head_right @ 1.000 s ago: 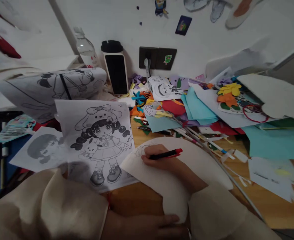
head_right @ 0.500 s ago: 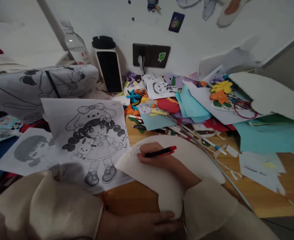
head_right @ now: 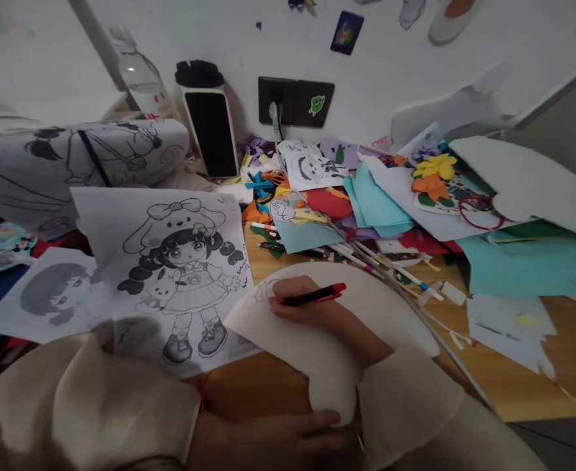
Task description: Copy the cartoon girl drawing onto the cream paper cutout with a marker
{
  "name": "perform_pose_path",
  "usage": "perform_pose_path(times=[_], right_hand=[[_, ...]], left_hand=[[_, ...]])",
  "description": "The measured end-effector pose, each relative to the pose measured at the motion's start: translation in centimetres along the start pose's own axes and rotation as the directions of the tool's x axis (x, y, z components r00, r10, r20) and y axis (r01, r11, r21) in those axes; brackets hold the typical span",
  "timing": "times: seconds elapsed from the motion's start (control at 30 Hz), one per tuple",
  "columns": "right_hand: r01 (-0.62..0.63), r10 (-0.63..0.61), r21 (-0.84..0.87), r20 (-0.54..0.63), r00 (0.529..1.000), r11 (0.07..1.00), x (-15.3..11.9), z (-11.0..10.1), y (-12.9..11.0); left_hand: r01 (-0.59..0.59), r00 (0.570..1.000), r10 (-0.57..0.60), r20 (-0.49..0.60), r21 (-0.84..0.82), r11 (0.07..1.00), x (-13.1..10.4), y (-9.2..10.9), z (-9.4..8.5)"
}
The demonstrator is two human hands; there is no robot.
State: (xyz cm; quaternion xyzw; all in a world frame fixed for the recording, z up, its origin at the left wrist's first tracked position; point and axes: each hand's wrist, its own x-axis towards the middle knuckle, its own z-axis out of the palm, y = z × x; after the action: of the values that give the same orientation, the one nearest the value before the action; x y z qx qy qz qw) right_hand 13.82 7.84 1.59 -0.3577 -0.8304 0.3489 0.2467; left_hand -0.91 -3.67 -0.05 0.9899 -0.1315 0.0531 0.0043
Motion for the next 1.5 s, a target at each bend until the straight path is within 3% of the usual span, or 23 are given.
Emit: perform_pose_path(times=[0.33,0.67,0.77,0.97,1.17,1.33,1.5], right_hand=[[0.01,-0.01,0.006,-0.001,1.0,1.0,0.0,0.0,0.2],[0.014,-0.013,0.035,-0.018,1.0,0.999,-0.2,0.3,0.6],[-0.012,0.012,0.006,-0.006,1.0,1.0,-0.2,0.2,0.3],[0.004,-0.004,-0.01,0.0,1.0,1.0,0.0,0.2,0.1],[-0.005,0.005,0.017,0.044,0.999,1.0,0.0,0.1,-0.1],[0.0,0.0,0.024,0.007,1.0,1.0,-0.1,0.4,0.4],[0.011,-0.011,0.024,0.005,1.0,1.0,-0.2,0.5,0.6]], left_hand=[[0.002,0.999,-0.002,0.037,0.005,1.0,0.0,-0.1,-0.8],[0.0,1.0,0.0,-0.008,-0.064,0.998,0.0,0.1,0.3],[-0.004,1.0,0.002,-0.029,-0.062,0.998,-0.1,-0.1,-0.1],[-0.014,0.999,0.016,0.052,-0.04,0.999,-0.1,-0.3,-1.2],[0.001,1.0,-0.001,-0.002,-0.055,0.998,-0.2,0.1,-0.3],[0.03,0.999,-0.029,0.027,-0.035,0.999,0.0,0.5,0.4],[0.027,0.999,-0.029,-0.037,-0.035,0.999,0.0,0.6,0.7]])
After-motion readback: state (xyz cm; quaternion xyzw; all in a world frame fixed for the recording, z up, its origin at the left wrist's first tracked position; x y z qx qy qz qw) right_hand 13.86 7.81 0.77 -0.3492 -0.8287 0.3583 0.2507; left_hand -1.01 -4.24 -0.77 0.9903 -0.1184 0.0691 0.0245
